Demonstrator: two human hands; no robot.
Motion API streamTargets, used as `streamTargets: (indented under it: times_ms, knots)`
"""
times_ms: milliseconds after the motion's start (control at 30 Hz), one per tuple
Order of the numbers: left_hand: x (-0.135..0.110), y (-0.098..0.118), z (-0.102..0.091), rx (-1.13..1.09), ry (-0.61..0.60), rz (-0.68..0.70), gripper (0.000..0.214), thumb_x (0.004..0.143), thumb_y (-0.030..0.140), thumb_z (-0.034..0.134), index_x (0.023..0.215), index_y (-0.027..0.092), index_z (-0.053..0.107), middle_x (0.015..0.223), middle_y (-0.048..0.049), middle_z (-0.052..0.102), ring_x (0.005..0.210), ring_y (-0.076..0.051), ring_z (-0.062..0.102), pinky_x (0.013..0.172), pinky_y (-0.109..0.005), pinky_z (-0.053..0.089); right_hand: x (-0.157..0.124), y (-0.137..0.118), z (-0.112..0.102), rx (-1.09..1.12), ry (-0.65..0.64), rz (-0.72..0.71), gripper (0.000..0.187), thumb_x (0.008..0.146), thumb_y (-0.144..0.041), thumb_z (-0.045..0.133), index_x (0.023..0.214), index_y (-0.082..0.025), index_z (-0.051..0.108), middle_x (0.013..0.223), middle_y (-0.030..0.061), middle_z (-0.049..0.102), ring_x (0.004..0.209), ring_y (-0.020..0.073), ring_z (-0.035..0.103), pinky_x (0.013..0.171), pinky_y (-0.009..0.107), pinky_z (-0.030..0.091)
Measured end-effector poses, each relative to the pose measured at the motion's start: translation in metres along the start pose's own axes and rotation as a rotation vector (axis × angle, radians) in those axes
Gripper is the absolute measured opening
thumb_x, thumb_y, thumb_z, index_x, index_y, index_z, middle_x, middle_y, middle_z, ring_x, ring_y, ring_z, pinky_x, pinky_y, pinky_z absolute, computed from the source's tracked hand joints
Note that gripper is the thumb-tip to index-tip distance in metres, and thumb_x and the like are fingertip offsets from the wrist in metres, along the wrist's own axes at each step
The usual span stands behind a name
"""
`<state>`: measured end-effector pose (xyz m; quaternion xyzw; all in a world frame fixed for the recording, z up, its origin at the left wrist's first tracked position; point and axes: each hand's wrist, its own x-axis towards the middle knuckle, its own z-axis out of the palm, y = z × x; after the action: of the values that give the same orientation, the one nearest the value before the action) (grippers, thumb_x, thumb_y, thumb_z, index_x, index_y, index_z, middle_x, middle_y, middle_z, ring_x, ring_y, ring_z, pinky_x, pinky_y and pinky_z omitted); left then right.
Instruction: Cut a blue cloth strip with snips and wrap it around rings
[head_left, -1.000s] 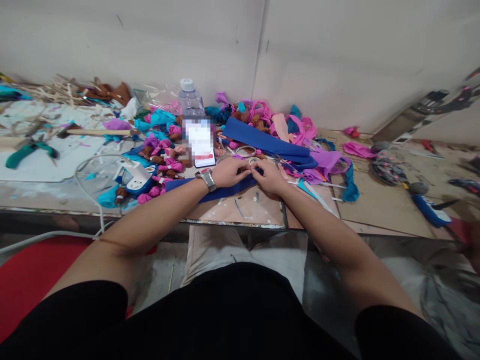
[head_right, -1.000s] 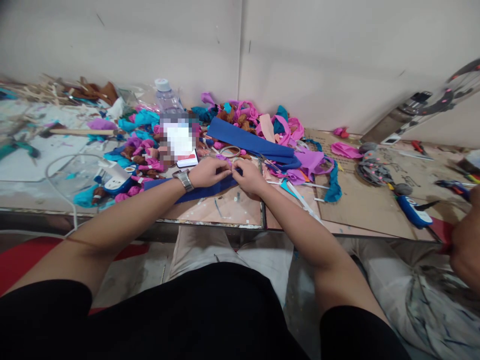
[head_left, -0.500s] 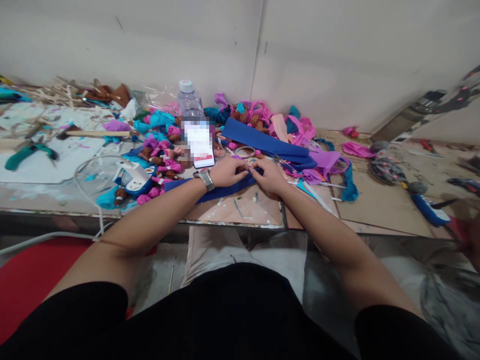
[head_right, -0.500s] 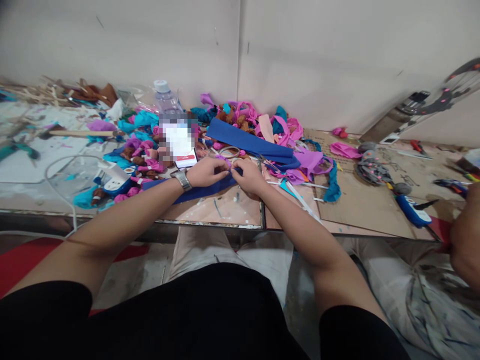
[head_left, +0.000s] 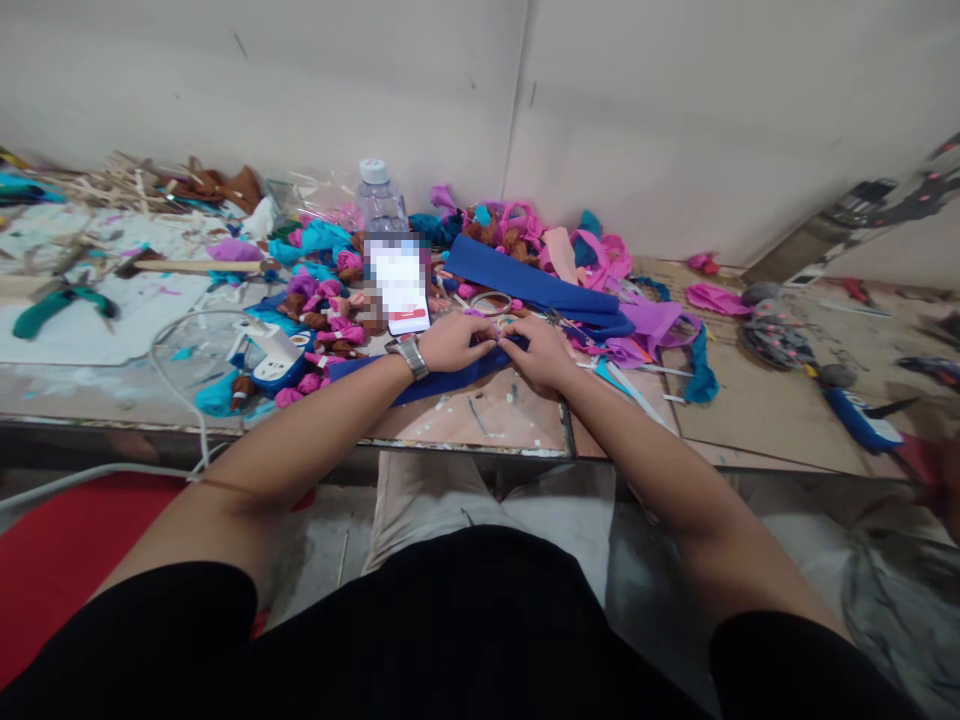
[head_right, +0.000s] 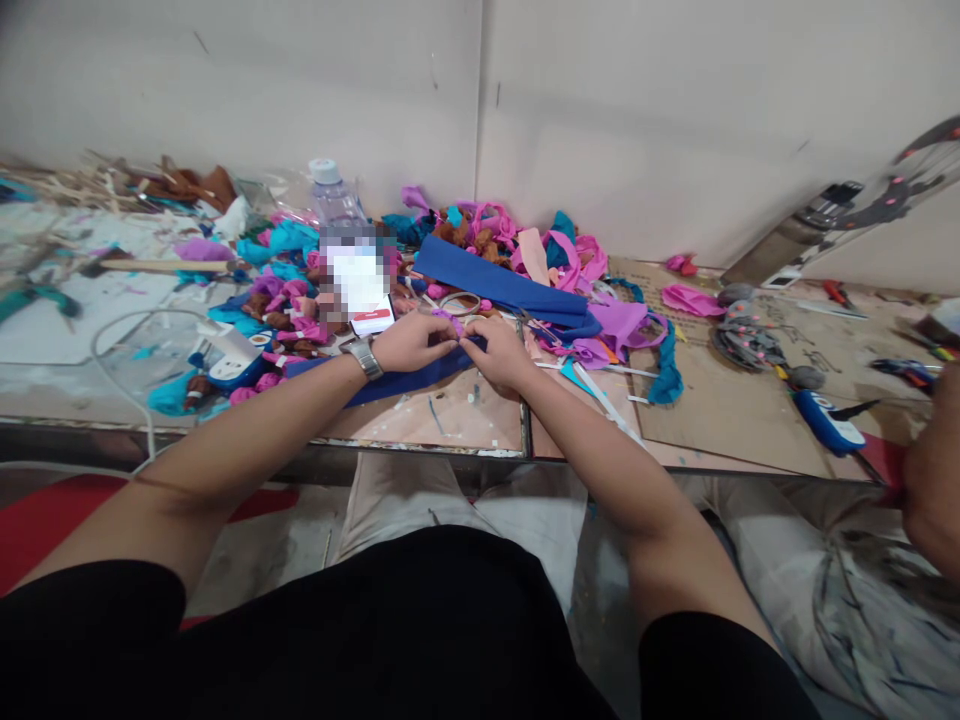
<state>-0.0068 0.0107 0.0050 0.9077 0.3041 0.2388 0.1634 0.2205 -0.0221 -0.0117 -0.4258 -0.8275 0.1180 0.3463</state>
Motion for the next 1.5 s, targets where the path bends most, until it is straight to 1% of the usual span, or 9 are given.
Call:
streamTargets:
  times_ms: [267, 433, 700, 833, 1000, 1100, 1233, 1333, 1500]
  knots:
    - [0.0, 0.002, -0.003, 0.01, -0.032, -0.011, 0.034, 0.102, 0.04, 0.054, 0.085, 0.015, 0.071, 0.078, -0.005, 0.071, 0.069, -0.017, 0.056, 0.067, -0.031, 0.034, 0.001, -0.007, -0.003, 0.007, 0.073, 0.053, 0.012, 0.095, -0.027, 0.063, 0.09, -0.02, 0.071, 0.092, 0.0063, 0.077, 0.09, 0.0245, 0.065, 0.087, 0.036, 0.047]
    - [0.002, 0.003, -0.007, 0.001, -0.022, -0.025, 0.032, 0.1, 0.04, 0.058, 0.084, 0.016, 0.072, 0.076, -0.0048, 0.071, 0.068, -0.017, 0.056, 0.066, -0.031, 0.034, 0.001, -0.01, -0.003, -0.015, 0.06, 0.085, 0.013, 0.096, -0.028, 0.061, 0.089, -0.021, 0.07, 0.093, 0.0067, 0.076, 0.092, 0.0251, 0.064, 0.086, 0.037, 0.047]
    - [0.003, -0.001, -0.008, 0.005, -0.049, -0.079, 0.034, 0.1, 0.042, 0.061, 0.081, 0.015, 0.073, 0.072, -0.0042, 0.07, 0.064, -0.016, 0.054, 0.065, -0.031, 0.032, 0.001, -0.004, -0.002, -0.02, 0.072, 0.095, 0.016, 0.097, -0.034, 0.063, 0.089, -0.021, 0.07, 0.096, 0.0079, 0.076, 0.097, 0.0266, 0.062, 0.093, 0.04, 0.045]
    - [0.004, -0.003, -0.008, 0.008, -0.06, -0.093, 0.033, 0.099, 0.042, 0.063, 0.082, 0.016, 0.075, 0.073, -0.0043, 0.07, 0.064, -0.016, 0.055, 0.065, -0.031, 0.032, 0.002, -0.004, -0.003, -0.028, 0.043, 0.091, 0.016, 0.097, -0.032, 0.062, 0.088, -0.021, 0.07, 0.094, 0.0077, 0.076, 0.095, 0.0262, 0.063, 0.091, 0.039, 0.045]
    - [0.004, -0.004, -0.01, -0.028, -0.062, -0.112, 0.034, 0.1, 0.043, 0.061, 0.086, 0.016, 0.075, 0.073, -0.0033, 0.071, 0.064, -0.015, 0.055, 0.065, -0.031, 0.033, 0.003, 0.0, -0.003, -0.029, 0.075, 0.12, 0.016, 0.096, -0.031, 0.06, 0.087, -0.021, 0.069, 0.094, 0.0073, 0.076, 0.093, 0.0256, 0.063, 0.089, 0.038, 0.045]
    - [0.004, -0.004, -0.012, -0.026, -0.058, -0.126, 0.034, 0.099, 0.043, 0.062, 0.083, 0.016, 0.074, 0.07, -0.0024, 0.069, 0.063, -0.015, 0.053, 0.064, -0.031, 0.033, 0.003, 0.002, -0.003, -0.042, 0.064, 0.145, 0.014, 0.095, -0.03, 0.062, 0.086, -0.022, 0.07, 0.092, 0.0067, 0.077, 0.092, 0.0258, 0.065, 0.086, 0.037, 0.045]
    - [0.005, -0.007, -0.011, -0.009, -0.075, -0.102, 0.034, 0.099, 0.042, 0.062, 0.08, 0.016, 0.073, 0.066, -0.0016, 0.066, 0.06, -0.015, 0.051, 0.063, -0.031, 0.032, 0.002, 0.002, -0.003, -0.041, 0.048, 0.132, 0.015, 0.095, -0.03, 0.062, 0.085, -0.022, 0.07, 0.089, 0.0062, 0.077, 0.089, 0.026, 0.066, 0.082, 0.037, 0.045]
    - [0.005, -0.01, -0.01, 0.0, -0.071, -0.097, 0.034, 0.099, 0.043, 0.061, 0.083, 0.016, 0.075, 0.069, -0.0024, 0.069, 0.061, -0.015, 0.052, 0.062, -0.031, 0.032, 0.002, 0.001, -0.004, -0.031, 0.05, 0.123, 0.014, 0.095, -0.029, 0.062, 0.086, -0.022, 0.07, 0.09, 0.0059, 0.077, 0.09, 0.0259, 0.066, 0.082, 0.037, 0.045]
    - [0.004, -0.009, -0.011, -0.019, -0.074, -0.067, 0.033, 0.099, 0.043, 0.061, 0.098, 0.015, 0.078, 0.086, -0.0059, 0.077, 0.073, -0.017, 0.062, 0.069, -0.029, 0.039, 0.002, 0.0, -0.004, 0.003, 0.047, 0.118, 0.015, 0.095, -0.031, 0.064, 0.087, -0.021, 0.072, 0.09, 0.0051, 0.077, 0.088, 0.0248, 0.067, 0.081, 0.035, 0.046]
